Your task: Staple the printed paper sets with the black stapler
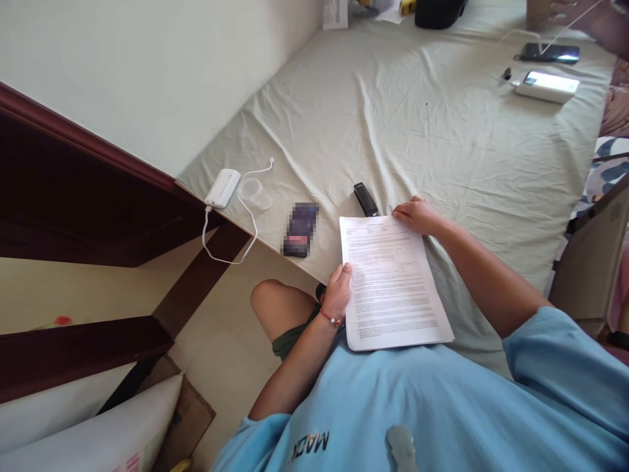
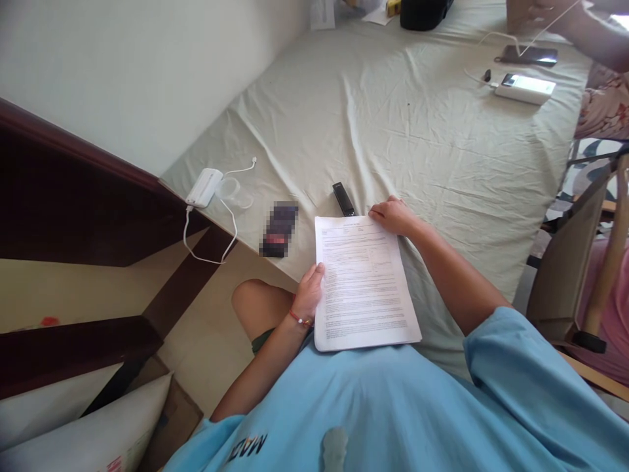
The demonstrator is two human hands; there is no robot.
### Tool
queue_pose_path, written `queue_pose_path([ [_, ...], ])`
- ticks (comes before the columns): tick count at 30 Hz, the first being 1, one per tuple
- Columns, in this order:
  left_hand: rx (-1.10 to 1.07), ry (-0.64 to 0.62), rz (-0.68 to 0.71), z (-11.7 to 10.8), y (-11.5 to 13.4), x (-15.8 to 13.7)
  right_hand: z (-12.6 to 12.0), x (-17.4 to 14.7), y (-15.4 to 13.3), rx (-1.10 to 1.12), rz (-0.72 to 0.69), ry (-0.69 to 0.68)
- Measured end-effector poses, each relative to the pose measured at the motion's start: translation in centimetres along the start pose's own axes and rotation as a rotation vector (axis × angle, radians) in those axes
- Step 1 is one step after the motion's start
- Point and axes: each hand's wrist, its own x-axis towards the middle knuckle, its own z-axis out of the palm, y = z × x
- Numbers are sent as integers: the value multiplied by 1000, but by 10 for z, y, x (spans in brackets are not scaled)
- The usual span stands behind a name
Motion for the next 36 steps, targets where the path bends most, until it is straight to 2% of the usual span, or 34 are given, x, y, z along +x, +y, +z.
queue_pose_path([
  [6, -37, -23, -82, 8, -3, 6, -4, 0, 3, 30, 89, 4],
  [12, -70, 13, -154, 13, 0, 13, -17, 9, -4, 46, 140, -47],
  [26, -30, 62, -56, 18, -8, 5, -26, 26, -14, -4, 90, -97],
  [36, 0, 105, -6, 9, -11, -4, -30, 32, -24, 2, 6, -112],
])
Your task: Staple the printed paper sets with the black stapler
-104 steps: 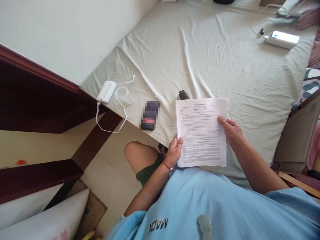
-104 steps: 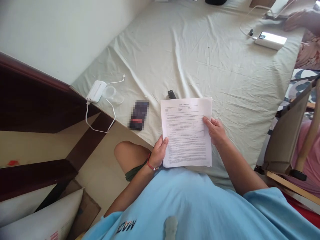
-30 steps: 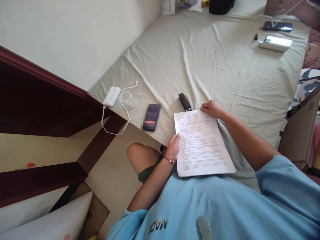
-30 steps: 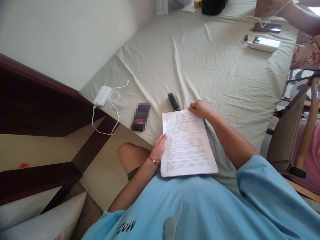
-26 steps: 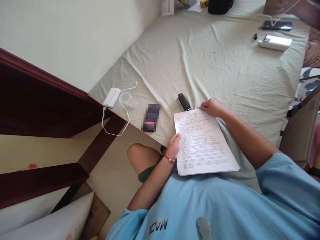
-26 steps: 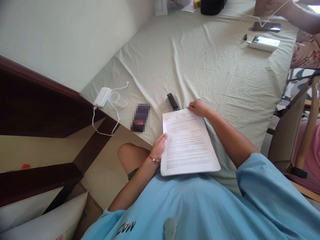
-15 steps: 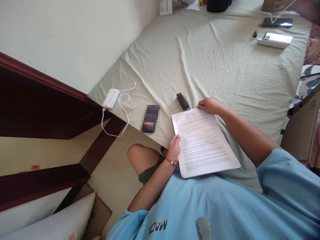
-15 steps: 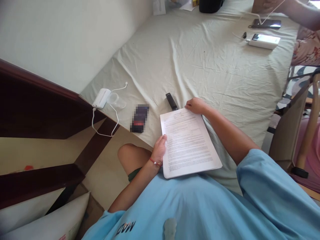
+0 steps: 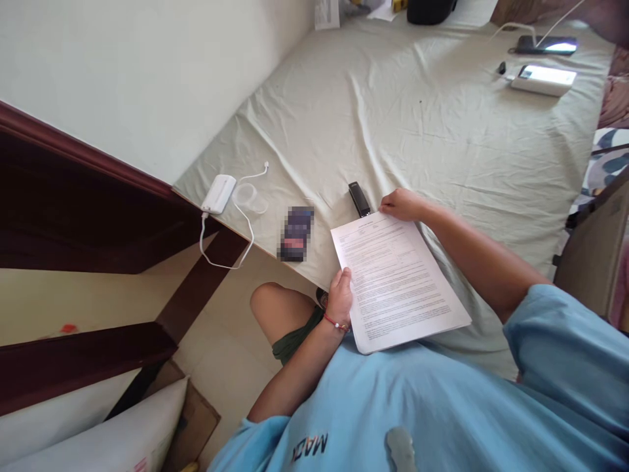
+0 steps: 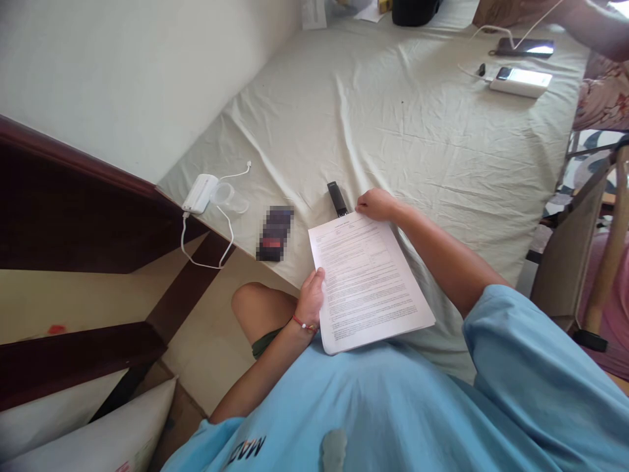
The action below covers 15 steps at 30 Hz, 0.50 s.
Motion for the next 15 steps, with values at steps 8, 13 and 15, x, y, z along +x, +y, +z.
queue_pose_path([
  [8, -28, 8, -15, 1, 2, 8, 9, 14, 1, -48, 5, 13],
  [13, 20, -16, -25, 6, 5, 18, 8, 10, 8, -47, 36, 40],
  [15, 29, -36, -24, 11, 6, 24, 7, 9, 15, -36, 69, 49],
])
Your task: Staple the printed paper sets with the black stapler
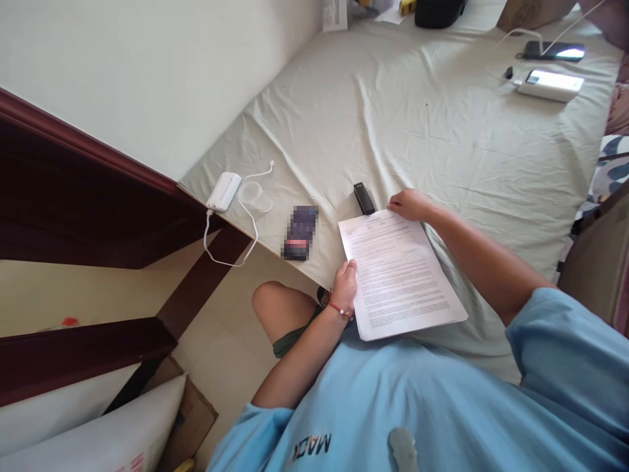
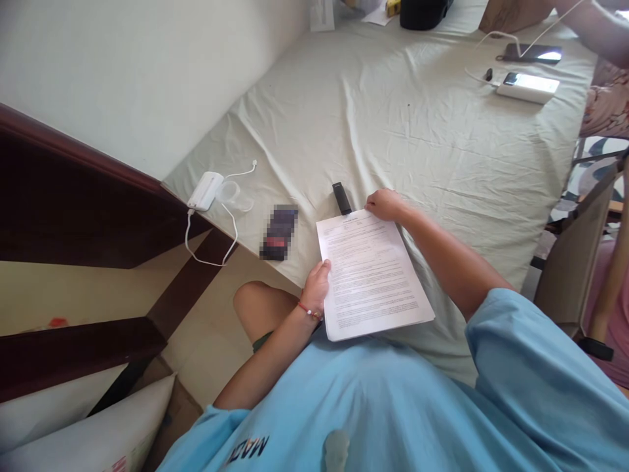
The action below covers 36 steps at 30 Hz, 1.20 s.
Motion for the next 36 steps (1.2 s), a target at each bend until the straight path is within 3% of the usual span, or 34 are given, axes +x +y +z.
queue_pose_path([
  [5, -5, -54, -20, 15, 1, 16, 2, -3, 18, -27, 92, 30],
  [8, -26, -80, -46, 22, 0, 22, 3, -14, 16, -32, 134, 147],
  [10, -39, -87, -59, 24, -1, 25, 5, -23, 7, -10, 68, 286],
  [12, -43, -96, -71, 25, -2, 27, 8, -33, -5, 14, -95, 373],
  [15, -24, -104, -76, 27, -3, 28, 14, -42, -20, 12, -307, 363],
  [20, -17, -126, -71, 35, -3, 31, 25, -41, -28, -30, -402, 308],
  [31, -28, -100, -83, 43, -7, 29, 25, -42, -51, -23, -321, 269],
  [36, -17, -126, -97, 37, -7, 19, 15, -47, -39, 168, -223, 289],
])
